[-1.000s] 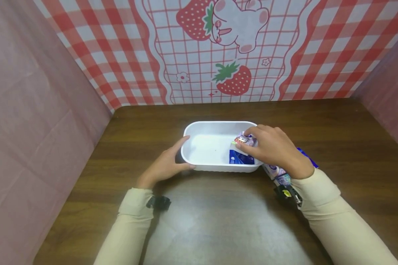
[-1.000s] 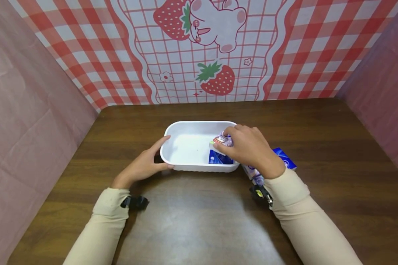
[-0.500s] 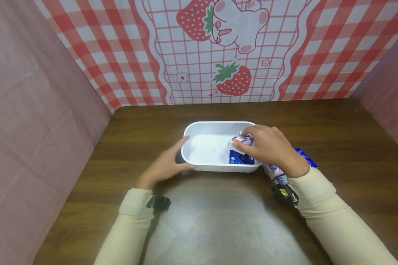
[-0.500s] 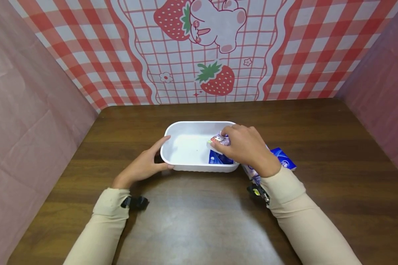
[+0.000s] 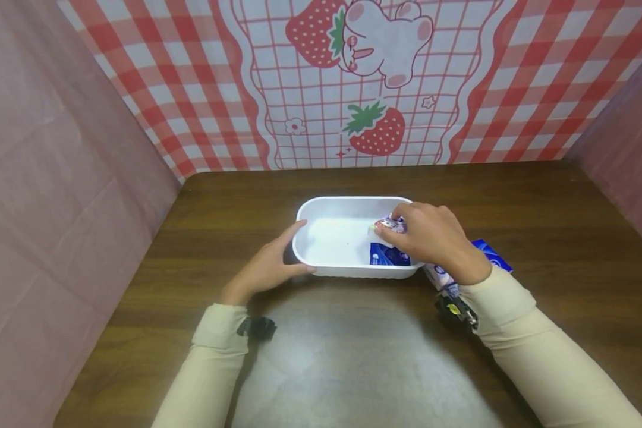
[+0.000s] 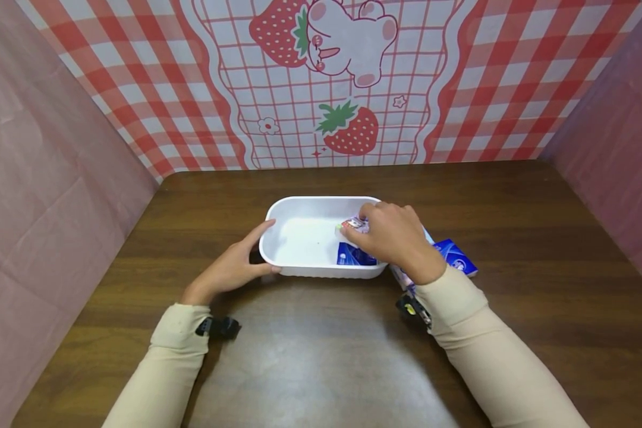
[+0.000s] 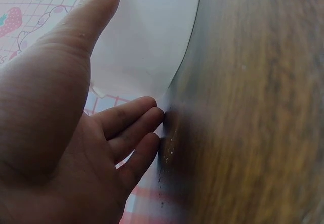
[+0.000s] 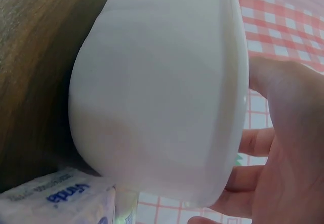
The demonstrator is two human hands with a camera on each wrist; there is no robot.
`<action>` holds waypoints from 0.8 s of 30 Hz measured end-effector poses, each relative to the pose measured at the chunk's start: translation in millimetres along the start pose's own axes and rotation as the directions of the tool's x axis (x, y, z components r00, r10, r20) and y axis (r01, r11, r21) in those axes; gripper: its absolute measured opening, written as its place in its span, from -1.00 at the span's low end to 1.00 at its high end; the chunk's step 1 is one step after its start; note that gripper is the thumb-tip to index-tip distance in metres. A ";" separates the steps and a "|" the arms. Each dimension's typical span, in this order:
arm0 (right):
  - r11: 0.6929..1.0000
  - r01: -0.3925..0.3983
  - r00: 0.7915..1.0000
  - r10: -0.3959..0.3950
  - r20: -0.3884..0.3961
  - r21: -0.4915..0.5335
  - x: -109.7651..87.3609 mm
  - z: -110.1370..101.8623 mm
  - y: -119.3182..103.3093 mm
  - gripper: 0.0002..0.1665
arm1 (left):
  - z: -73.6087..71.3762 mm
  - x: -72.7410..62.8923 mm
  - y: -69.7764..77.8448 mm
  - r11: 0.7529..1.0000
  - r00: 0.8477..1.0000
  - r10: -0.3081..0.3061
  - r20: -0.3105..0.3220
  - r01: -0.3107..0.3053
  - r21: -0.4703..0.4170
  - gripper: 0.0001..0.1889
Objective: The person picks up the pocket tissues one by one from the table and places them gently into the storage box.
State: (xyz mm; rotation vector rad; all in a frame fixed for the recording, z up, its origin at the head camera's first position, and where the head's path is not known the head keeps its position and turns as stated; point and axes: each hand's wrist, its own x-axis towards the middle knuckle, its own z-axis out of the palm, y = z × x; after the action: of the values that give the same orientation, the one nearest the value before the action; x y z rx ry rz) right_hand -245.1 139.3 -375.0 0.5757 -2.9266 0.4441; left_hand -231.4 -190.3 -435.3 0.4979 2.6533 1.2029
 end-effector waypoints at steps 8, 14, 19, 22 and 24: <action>0.999 -0.026 1.000 0.027 0.012 -0.024 7.1 3.2 -5.6 -0.30 | -0.5 -0.3 -0.3 1.000 1.000 0.008 0.000 -0.008 -0.001 0.07; 0.997 -0.057 0.998 0.059 0.038 -0.057 12.0 5.3 -8.2 -0.31 | -0.2 -0.1 -1.0 1.000 1.000 0.012 -0.001 -0.012 -0.003 0.07; 0.995 -0.077 0.995 0.081 0.054 -0.063 13.4 6.9 -9.7 -0.37 | -0.1 0.2 -1.6 1.000 1.000 0.009 0.000 -0.009 -0.004 0.08; 0.994 -0.090 0.994 0.094 0.061 -0.068 14.3 8.4 -10.2 -0.39 | 0.0 -0.1 -1.8 1.000 1.000 0.012 0.000 -0.012 -0.004 0.08; 0.993 -0.096 0.993 0.101 0.063 -0.074 15.0 9.1 -10.3 -0.39 | 0.0 -0.3 -1.9 1.000 1.000 0.013 -0.002 -0.013 -0.003 0.08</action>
State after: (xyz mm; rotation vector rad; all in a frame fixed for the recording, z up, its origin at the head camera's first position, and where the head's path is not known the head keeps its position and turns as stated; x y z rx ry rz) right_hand -255.5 122.1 -378.3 0.4470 -3.0306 0.3361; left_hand -231.5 -191.6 -436.6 0.5148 2.6540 1.2111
